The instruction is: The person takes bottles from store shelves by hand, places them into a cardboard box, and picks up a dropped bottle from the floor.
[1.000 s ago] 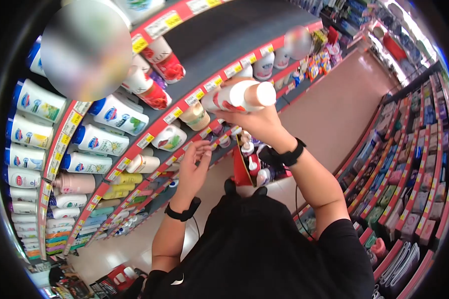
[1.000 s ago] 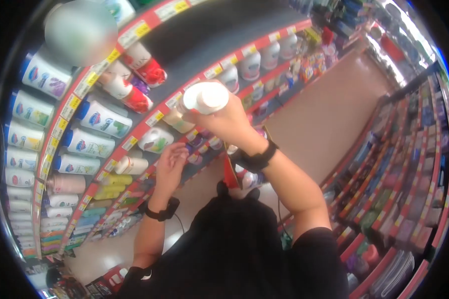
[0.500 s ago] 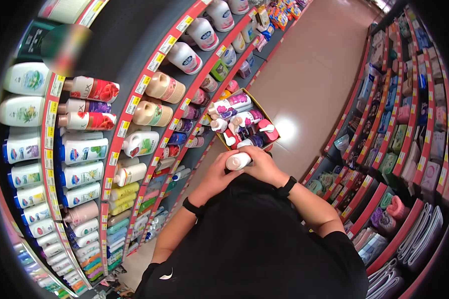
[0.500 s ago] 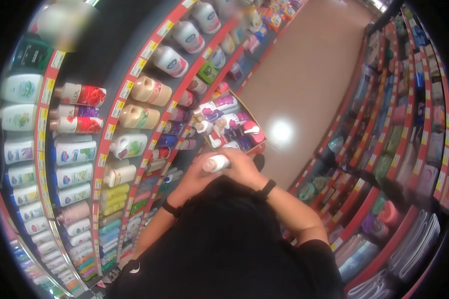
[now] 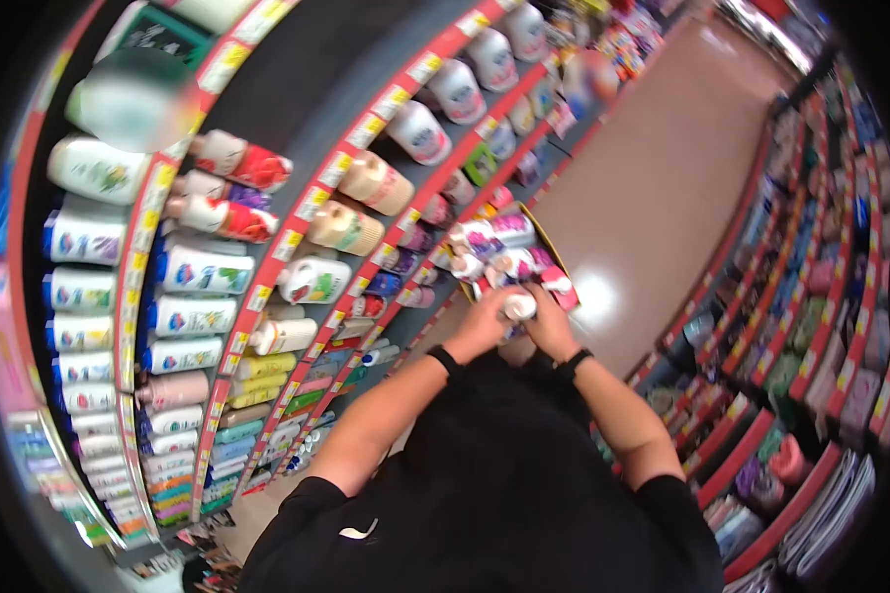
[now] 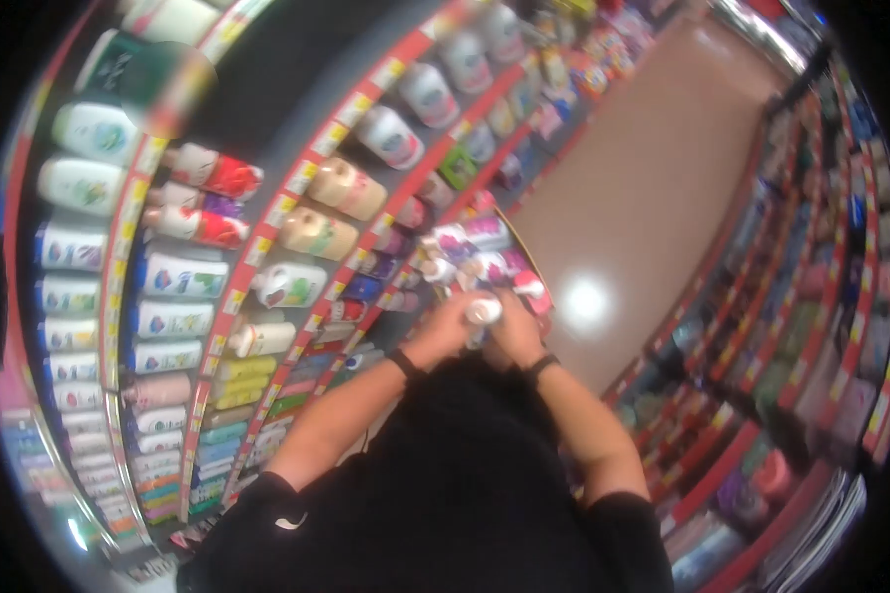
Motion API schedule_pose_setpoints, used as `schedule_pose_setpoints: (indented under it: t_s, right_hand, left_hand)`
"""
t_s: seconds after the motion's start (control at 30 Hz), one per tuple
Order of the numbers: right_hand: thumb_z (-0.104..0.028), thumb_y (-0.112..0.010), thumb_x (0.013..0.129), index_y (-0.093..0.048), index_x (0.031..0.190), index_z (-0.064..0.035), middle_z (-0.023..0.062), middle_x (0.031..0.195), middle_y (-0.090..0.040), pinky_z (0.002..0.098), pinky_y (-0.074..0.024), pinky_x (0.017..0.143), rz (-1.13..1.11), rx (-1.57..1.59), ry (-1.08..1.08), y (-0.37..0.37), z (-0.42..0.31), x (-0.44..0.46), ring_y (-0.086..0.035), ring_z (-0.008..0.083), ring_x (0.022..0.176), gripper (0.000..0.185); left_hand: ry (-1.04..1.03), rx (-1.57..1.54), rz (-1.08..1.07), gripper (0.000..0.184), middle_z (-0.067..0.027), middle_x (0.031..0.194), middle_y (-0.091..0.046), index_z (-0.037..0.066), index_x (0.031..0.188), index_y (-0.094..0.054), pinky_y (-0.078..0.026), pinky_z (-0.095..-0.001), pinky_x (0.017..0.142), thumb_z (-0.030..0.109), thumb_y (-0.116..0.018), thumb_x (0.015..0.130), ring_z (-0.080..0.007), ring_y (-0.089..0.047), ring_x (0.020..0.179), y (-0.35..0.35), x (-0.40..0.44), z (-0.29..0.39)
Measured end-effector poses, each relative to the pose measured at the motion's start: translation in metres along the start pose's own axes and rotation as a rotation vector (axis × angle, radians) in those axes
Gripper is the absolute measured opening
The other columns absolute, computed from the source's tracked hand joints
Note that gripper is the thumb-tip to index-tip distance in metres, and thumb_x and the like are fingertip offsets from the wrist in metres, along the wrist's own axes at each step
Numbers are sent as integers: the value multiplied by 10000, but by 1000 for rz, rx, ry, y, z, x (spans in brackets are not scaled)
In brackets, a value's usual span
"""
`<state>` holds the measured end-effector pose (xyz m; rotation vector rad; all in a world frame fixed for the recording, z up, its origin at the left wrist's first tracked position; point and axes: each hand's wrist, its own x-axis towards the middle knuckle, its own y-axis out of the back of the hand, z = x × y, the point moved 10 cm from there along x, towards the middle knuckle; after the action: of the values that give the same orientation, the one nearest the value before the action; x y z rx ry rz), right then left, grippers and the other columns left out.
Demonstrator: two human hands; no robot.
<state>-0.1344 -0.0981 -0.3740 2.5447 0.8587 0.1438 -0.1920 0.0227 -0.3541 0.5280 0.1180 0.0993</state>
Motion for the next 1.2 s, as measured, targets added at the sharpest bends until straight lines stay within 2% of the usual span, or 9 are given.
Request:
schedule_pose_setpoints:
  t_s: [0.17,0.2,0.37,0.47,0.63,0.8,1.0,1.1,1.2]
  right_hand:
    - [-36,-747,821,-457,1457,25,279,1385,-566,462,-461,1100,-32,63,-23,-31,29,-3,-560,430,1302,702]
    - [-98,-724,883,-476,1410,47,292,1321,-573,481,-470,1052,-81,41,-74,-39,38,-7,-572,458,1234,600]
    - [-314,-772,894,-389,1479,69,348,1412,-482,516,-445,1089,-170,53,-24,-53,53,-6,-522,500,1286,797]
    - [-287,-854,818,-279,1563,72,329,1539,-367,456,-448,1130,-263,19,-109,-66,62,-6,-457,441,1408,1008]
    - [-505,-765,876,-240,1582,56,339,1557,-346,448,-464,1108,-327,-58,-206,-60,35,0,-450,452,1419,1044]
    - [-507,-756,876,-300,1572,3,342,1563,-354,443,-446,1123,-406,-176,-211,-60,11,7,-491,458,1387,976]
    - [-340,-824,855,-462,1479,6,256,1328,-623,436,-486,1064,-277,-73,-135,-41,6,21,-608,385,1257,801]
    - [-258,-770,900,-647,1253,6,196,1118,-682,414,-532,906,49,-147,57,-4,-78,58,-664,328,1040,458]
    - [-178,-749,893,-665,1177,-17,163,1090,-678,399,-531,886,143,-164,285,4,-192,106,-667,308,1014,337]
  left_hand:
    - [199,126,-38,531,-219,1188,-634,223,1425,-559,-516,-491,945,146,-679,914,-435,-624,1117,-9,-13,-12]
    - [265,85,-85,574,-227,1218,-627,201,1457,-532,-512,-494,963,146,-675,904,-441,-619,1138,-16,-18,-24]
    - [156,117,-188,642,-220,1453,-527,122,1517,-422,-488,-470,1031,193,-670,929,-428,-573,1278,-26,-34,-23]
    - [236,91,-233,598,-209,1431,-543,118,1482,-456,-484,-464,1041,230,-670,935,-414,-573,1280,-22,-39,-32]
    - [257,73,-153,520,-212,1360,-581,45,1407,-528,-490,-448,1035,249,-658,946,-380,-609,1220,-2,-47,-45]
    - [308,-197,71,489,-176,1306,-618,24,1367,-563,-537,-393,967,200,-709,935,-277,-662,1154,75,-53,-34]
    - [127,-372,302,442,-128,1387,-583,43,1434,-480,-498,-370,1055,75,-620,1016,-209,-596,1258,221,-37,30]
    - [-7,-365,501,519,-156,1448,-533,25,1475,-419,-444,-402,1118,41,-620,997,-254,-541,1337,295,-39,60]
    - [-113,-268,669,566,-178,1481,-502,1,1478,-406,-382,-444,1169,33,-645,965,-293,-503,1380,355,-46,81]
